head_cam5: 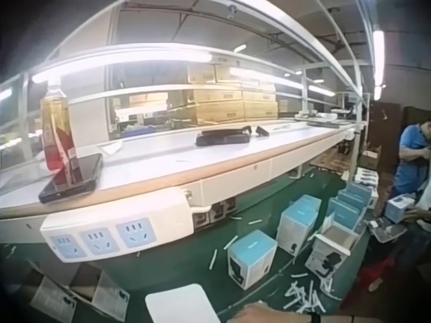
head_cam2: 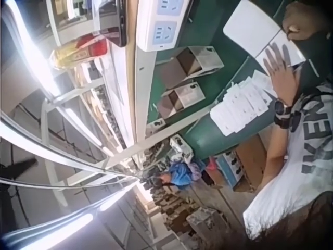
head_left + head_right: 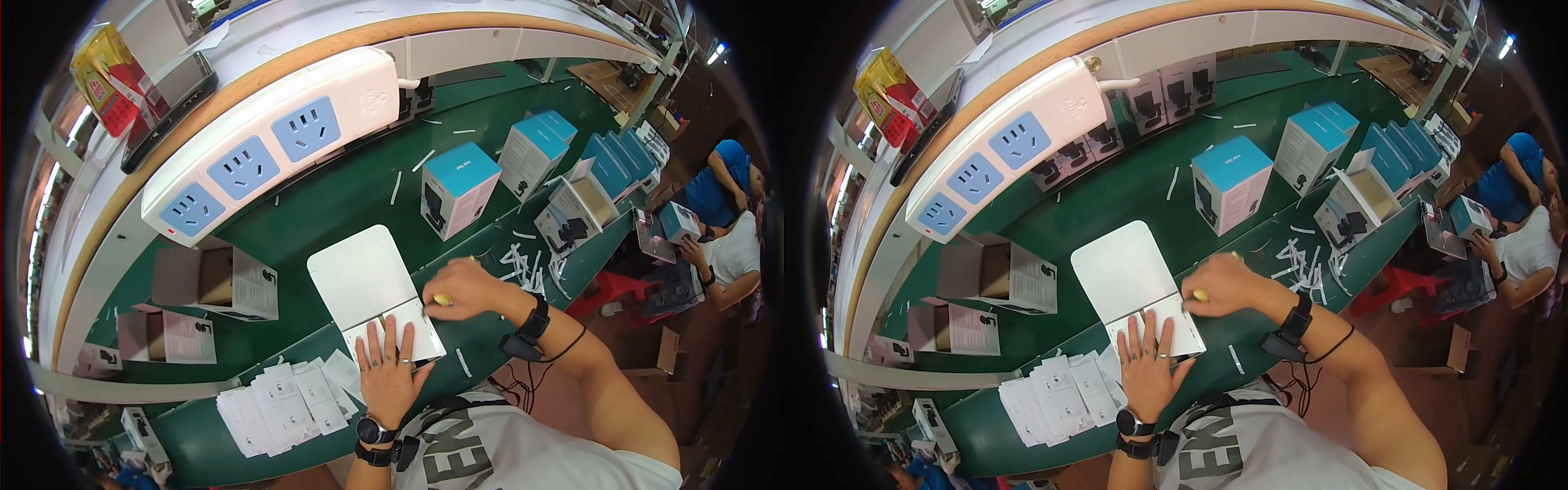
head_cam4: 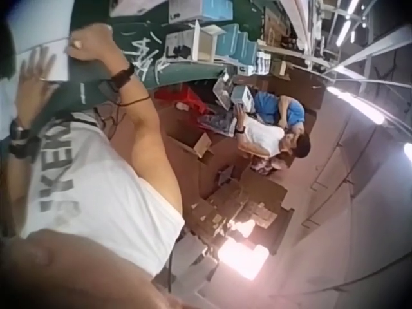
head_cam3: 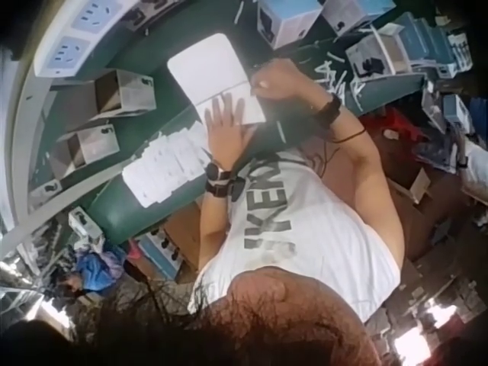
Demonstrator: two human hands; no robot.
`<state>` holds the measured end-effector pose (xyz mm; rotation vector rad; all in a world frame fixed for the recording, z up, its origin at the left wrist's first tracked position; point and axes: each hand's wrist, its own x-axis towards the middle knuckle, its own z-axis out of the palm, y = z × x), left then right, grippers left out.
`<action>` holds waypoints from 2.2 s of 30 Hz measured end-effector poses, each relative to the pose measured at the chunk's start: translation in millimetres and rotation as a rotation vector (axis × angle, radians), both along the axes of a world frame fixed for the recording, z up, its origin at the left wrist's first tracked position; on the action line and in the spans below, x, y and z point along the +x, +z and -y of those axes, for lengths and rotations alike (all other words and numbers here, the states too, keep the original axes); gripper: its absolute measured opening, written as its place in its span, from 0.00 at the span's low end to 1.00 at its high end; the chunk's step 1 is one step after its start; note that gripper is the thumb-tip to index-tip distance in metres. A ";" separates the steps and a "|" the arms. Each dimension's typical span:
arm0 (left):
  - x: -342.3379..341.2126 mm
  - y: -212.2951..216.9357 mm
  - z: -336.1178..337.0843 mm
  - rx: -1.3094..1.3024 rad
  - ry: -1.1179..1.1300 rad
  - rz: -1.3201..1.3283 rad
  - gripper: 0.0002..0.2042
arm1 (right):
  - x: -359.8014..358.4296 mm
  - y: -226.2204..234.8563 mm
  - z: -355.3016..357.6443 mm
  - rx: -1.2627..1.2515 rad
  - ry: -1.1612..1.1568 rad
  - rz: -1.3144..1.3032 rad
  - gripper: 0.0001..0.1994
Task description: Packaging electronic components into small cardboard boxes on an assembly line.
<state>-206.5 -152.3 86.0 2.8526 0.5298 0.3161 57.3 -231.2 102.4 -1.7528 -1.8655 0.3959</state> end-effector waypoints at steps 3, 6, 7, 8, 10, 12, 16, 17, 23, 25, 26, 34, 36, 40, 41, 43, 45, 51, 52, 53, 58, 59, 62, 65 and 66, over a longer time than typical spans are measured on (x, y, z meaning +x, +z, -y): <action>1.5 0.4 2.9 -0.003 -0.001 -0.003 0.41 | -4.1 0.2 1.7 -0.010 -0.019 -0.020 0.10; 2.6 1.3 2.2 0.018 -0.001 0.006 0.41 | -4.8 -7.1 -4.3 0.112 -0.207 0.038 0.11; 2.9 1.4 2.7 0.019 -0.004 0.006 0.41 | -0.7 -9.0 -7.5 0.130 -0.168 0.072 0.12; 2.9 1.2 3.7 0.017 -0.003 0.002 0.41 | 3.6 -10.5 -10.2 0.149 -0.129 0.107 0.13; 3.3 1.5 5.4 0.015 -0.003 -0.004 0.41 | 7.7 -12.1 -7.5 0.169 -0.094 0.144 0.13; 2.6 1.8 5.4 0.015 0.001 -0.005 0.41 | 7.9 -3.5 -2.7 -0.009 0.017 0.040 0.14; 2.7 3.1 5.1 0.012 0.007 -0.006 0.41 | -10.3 8.8 -2.4 -0.102 -0.114 -0.181 0.15; 3.4 3.8 5.8 0.012 0.007 -0.006 0.41 | -17.1 9.5 -1.6 -0.105 -0.212 -0.265 0.15; 3.1 6.9 8.4 0.011 0.016 0.022 0.39 | -42.0 -24.8 23.6 -0.081 -0.407 -0.481 0.16; 0.9 5.4 6.6 -0.031 0.023 0.038 0.37 | -40.2 -26.4 55.0 -0.266 -0.274 -0.607 0.17; 0.8 5.5 7.2 -0.053 0.024 0.047 0.37 | -37.3 -29.1 75.2 -0.398 -0.200 -0.629 0.18; -3.2 5.8 16.6 -0.094 0.034 0.147 0.36 | -34.1 -15.0 105.2 -0.471 -0.550 -0.209 0.20; -2.8 6.2 22.0 -0.057 0.021 0.119 0.35 | -41.0 -6.4 71.8 0.081 -0.414 -0.134 0.13; -6.6 -0.3 30.0 0.018 -0.004 0.047 0.33 | -88.9 28.2 -3.9 0.151 -0.207 -0.166 0.10; -8.9 -3.6 32.1 0.016 -0.017 0.034 0.33 | -97.4 24.0 -18.1 0.156 -0.205 -0.167 0.10; -16.5 -3.9 32.2 0.012 -0.016 0.018 0.32 | -113.6 5.9 -46.0 0.238 -0.213 -0.011 0.07; -19.6 -0.6 28.2 -0.022 -0.034 0.042 0.32 | -123.5 2.3 -56.0 0.279 -0.193 0.073 0.06; -44.4 -15.2 19.3 -0.062 -0.041 0.080 0.30 | -146.8 -8.4 -65.4 0.343 -0.230 0.061 0.05; -46.6 -16.8 14.8 -0.062 -0.038 0.095 0.29 | -147.5 -10.5 -70.0 0.353 -0.216 0.044 0.05; -48.3 -18.1 10.2 -0.062 -0.037 0.108 0.28 | -147.7 -13.1 -74.9 0.351 -0.219 0.052 0.05; -51.6 -25.2 -5.7 -0.078 -0.047 0.156 0.27 | -148.4 -20.0 -87.9 0.333 -0.102 0.078 0.05; -52.5 -26.8 -6.3 -0.079 -0.050 0.157 0.27 | -150.8 -19.8 -89.6 0.330 -0.151 0.107 0.05; -57.9 -31.4 -9.2 -0.118 -0.079 0.167 0.28 | -158.5 -22.6 -91.9 0.319 -0.217 0.136 0.05; -61.6 -33.6 -15.1 -0.099 -0.119 0.156 0.27 | -163.3 -24.8 -92.3 0.303 -0.245 0.130 0.07; -61.7 -33.5 -16.9 -0.089 -0.139 0.153 0.27 | -159.3 -22.5 -92.8 0.267 -0.177 0.117 0.07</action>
